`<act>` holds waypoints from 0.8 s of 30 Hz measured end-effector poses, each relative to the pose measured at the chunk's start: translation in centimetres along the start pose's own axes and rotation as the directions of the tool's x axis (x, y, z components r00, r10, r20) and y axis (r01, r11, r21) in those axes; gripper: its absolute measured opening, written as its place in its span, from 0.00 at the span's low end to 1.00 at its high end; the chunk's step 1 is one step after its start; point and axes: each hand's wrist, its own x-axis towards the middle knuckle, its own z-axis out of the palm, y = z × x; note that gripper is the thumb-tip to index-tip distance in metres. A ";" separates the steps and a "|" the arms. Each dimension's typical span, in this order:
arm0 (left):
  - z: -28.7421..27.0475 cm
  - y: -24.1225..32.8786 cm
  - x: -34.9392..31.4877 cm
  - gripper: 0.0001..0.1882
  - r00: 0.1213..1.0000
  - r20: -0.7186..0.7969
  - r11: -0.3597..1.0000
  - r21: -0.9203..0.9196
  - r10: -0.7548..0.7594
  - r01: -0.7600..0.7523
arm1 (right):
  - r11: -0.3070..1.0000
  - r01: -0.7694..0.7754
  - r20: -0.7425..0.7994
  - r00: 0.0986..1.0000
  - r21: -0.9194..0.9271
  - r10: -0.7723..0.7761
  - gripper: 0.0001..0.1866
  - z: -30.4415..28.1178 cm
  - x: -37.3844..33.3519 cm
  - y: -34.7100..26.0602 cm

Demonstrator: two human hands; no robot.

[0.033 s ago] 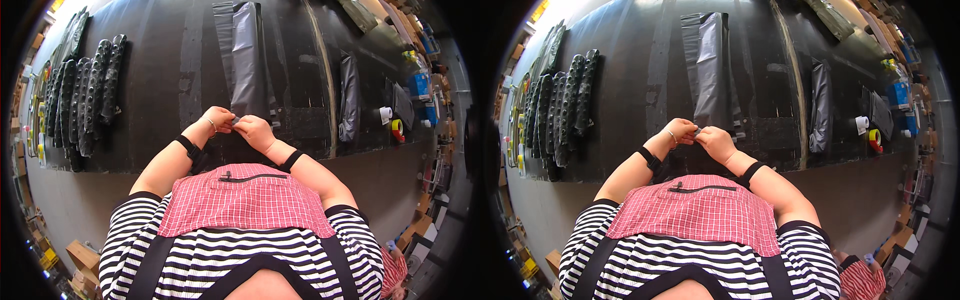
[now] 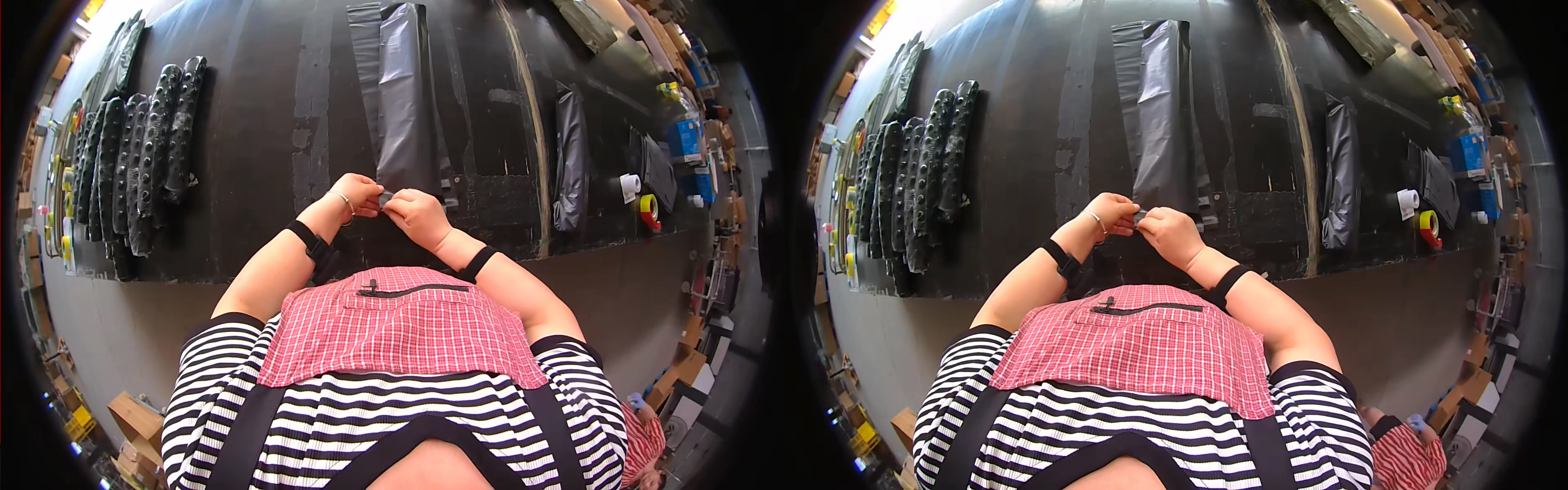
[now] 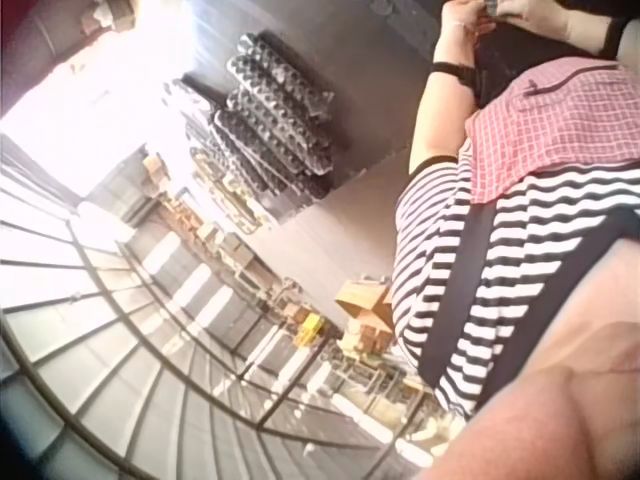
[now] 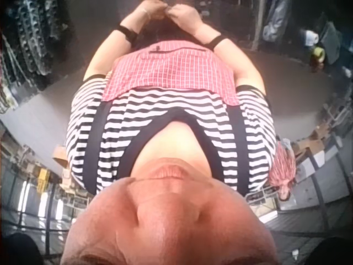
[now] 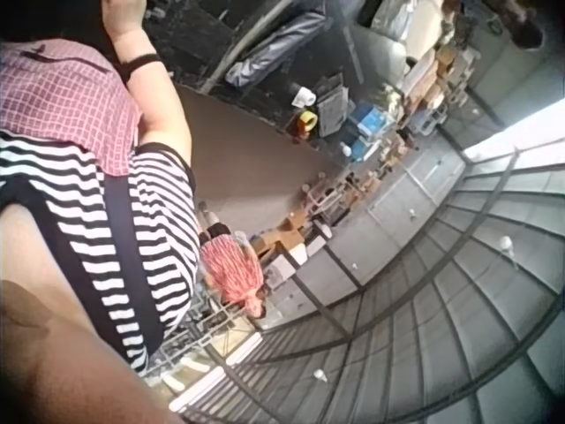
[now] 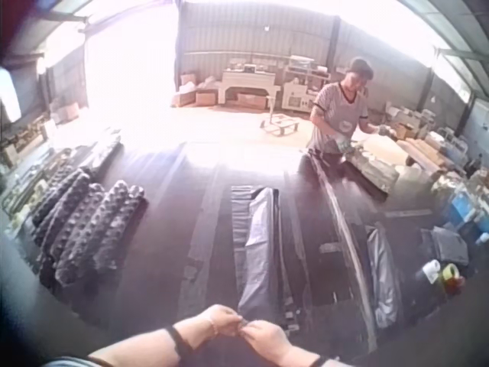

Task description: Wrapping long plastic or rubber parts in black plastic sheets and securing them with tape.

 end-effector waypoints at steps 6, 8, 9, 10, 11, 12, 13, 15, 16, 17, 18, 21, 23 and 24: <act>-1.2 -1.5 1.2 0.12 1.000 -0.018 0.999 0.034 0.011 -0.010 | 0.933 -0.294 0.090 0.955 0.206 0.281 0.05 -4.1 -7.7 -1.5; -1.7 -1.0 0.9 0.12 1.000 -0.004 0.996 0.083 0.020 -0.019 | 0.787 -0.604 0.189 0.793 0.125 0.579 0.07 -5.3 -16.3 -0.8; -1.6 -0.4 0.5 0.12 1.000 0.021 0.989 0.150 0.010 -0.013 | 0.633 -0.774 0.318 0.592 -0.034 0.741 0.11 -5.6 -21.8 -0.2; -0.2 1.6 0.4 0.12 0.995 0.095 0.974 0.223 0.014 -0.035 | 0.391 -0.919 0.467 0.364 0.041 0.806 0.14 -4.6 -35.0 3.5; -1.4 1.7 0.2 0.12 0.997 0.079 0.976 0.218 0.006 -0.023 | 0.396 -0.917 0.482 0.366 0.043 0.796 0.14 -4.6 -39.5 2.2; -2.2 2.2 -0.1 0.13 0.960 -0.021 0.826 0.515 0.277 -0.227 | 0.399 -0.861 0.481 0.217 -0.316 0.849 0.15 -4.9 -42.8 0.7; -2.6 2.8 -0.3 0.16 0.840 -0.025 0.549 0.768 0.542 -0.331 | 0.356 -0.686 0.421 0.080 -0.634 0.904 0.15 -5.5 -44.2 0.3; -2.4 4.8 -0.5 0.25 0.449 0.312 -0.009 0.829 0.837 -0.559 | 0.471 -0.743 0.625 0.091 -0.476 0.776 0.14 -7.8 -43.1 2.0; -2.3 5.8 -0.4 0.35 0.486 0.477 -0.182 0.825 0.732 -0.535 | 0.129 -0.940 0.547 -0.070 -0.316 0.834 0.14 -7.8 -40.9 3.2; -3.5 4.8 -0.5 0.35 0.522 0.453 -0.173 0.850 0.722 -0.498 | 0.437 -0.651 0.552 0.033 -0.621 0.833 0.14 -8.6 -29.1 1.7; -2.8 5.6 0.1 0.38 0.506 0.584 -0.371 0.805 0.635 -0.464 | 0.515 -0.638 0.509 0.216 -0.572 0.833 0.14 -9.2 -26.1 2.2; -2.7 5.7 1.6 0.43 0.514 0.686 -0.564 0.722 0.515 -0.400 | 0.803 -0.549 0.245 0.766 -0.230 0.594 0.07 -9.8 -14.0 4.0; -3.0 5.7 1.7 0.42 0.414 0.761 -0.632 0.647 0.499 -0.427 | 0.921 -0.370 -0.059 0.929 -0.124 0.366 0.10 -9.6 -7.2 3.8; -3.0 5.4 2.1 0.42 0.327 0.792 -0.678 0.611 0.516 -0.409 | 0.969 -0.189 -0.131 0.977 -0.159 0.169 0.11 -9.2 -4.7 4.7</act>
